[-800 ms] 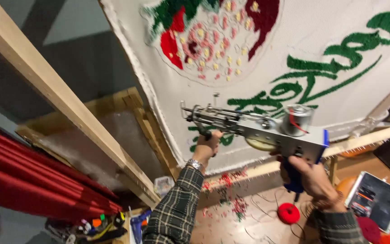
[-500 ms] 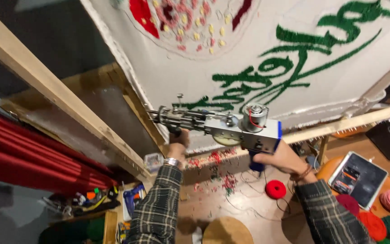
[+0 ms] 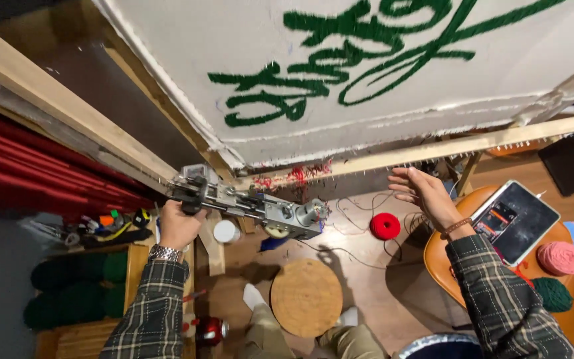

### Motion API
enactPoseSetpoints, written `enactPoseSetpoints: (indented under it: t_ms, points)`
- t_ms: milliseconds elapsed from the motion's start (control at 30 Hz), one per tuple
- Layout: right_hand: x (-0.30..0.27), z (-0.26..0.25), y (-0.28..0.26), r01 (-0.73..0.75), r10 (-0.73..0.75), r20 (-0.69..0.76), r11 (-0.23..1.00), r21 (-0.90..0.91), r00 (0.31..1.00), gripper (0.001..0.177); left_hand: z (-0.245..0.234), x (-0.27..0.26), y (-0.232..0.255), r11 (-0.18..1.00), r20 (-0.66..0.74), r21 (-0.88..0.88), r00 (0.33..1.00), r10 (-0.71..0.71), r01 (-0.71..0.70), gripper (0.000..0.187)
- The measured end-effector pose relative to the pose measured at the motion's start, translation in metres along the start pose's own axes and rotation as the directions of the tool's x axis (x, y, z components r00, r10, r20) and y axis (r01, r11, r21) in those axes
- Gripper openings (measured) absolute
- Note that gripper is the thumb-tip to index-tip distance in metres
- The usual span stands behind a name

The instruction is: Using a tufting gun to apply red yarn to a rug canvas following a pre-drawn design.

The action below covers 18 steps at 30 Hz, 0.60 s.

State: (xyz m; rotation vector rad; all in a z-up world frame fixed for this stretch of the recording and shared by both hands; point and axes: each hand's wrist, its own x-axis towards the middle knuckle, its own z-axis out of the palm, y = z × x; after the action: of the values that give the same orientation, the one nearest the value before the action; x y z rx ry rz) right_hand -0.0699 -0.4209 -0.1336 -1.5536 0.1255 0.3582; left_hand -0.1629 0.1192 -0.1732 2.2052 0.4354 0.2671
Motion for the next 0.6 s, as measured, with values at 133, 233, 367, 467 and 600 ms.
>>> enactPoseSetpoints:
  t_ms: [133, 233, 367, 467, 600]
  points:
    - [0.03, -0.004, 0.059, -0.098, 0.096, -0.062, 0.995, -0.031, 0.993, 0.057, 0.007, -0.018, 0.011, 0.981, 0.046, 0.157, 0.991, -0.123, 0.115, 0.016]
    - [0.049, 0.0, 0.097, -0.185, 0.175, -0.103, 0.977, -0.101, 0.979, 0.053, 0.035, -0.016, -0.023, 0.928, 0.053, 0.347, 0.985, -0.163, 0.135, 0.009]
    - [0.079, 0.004, 0.143, -0.262, 0.238, -0.141, 0.946, -0.19, 0.961, 0.051, 0.074, -0.012, -0.039, 0.925, 0.083, 0.365, 0.986, -0.142, 0.103, 0.012]
    - [0.104, 0.012, 0.183, -0.289, 0.26, -0.144, 0.926, -0.245, 0.955, 0.052, 0.112, -0.001, -0.071, 0.914, 0.119, 0.4, 0.984, -0.13, 0.072, 0.014]
    - [0.153, 0.021, 0.274, -0.32, 0.3, -0.112, 0.881, -0.347, 0.947, 0.053, 0.182, 0.017, -0.151, 0.876, 0.162, 0.481, 0.982, -0.099, 0.009, 0.011]
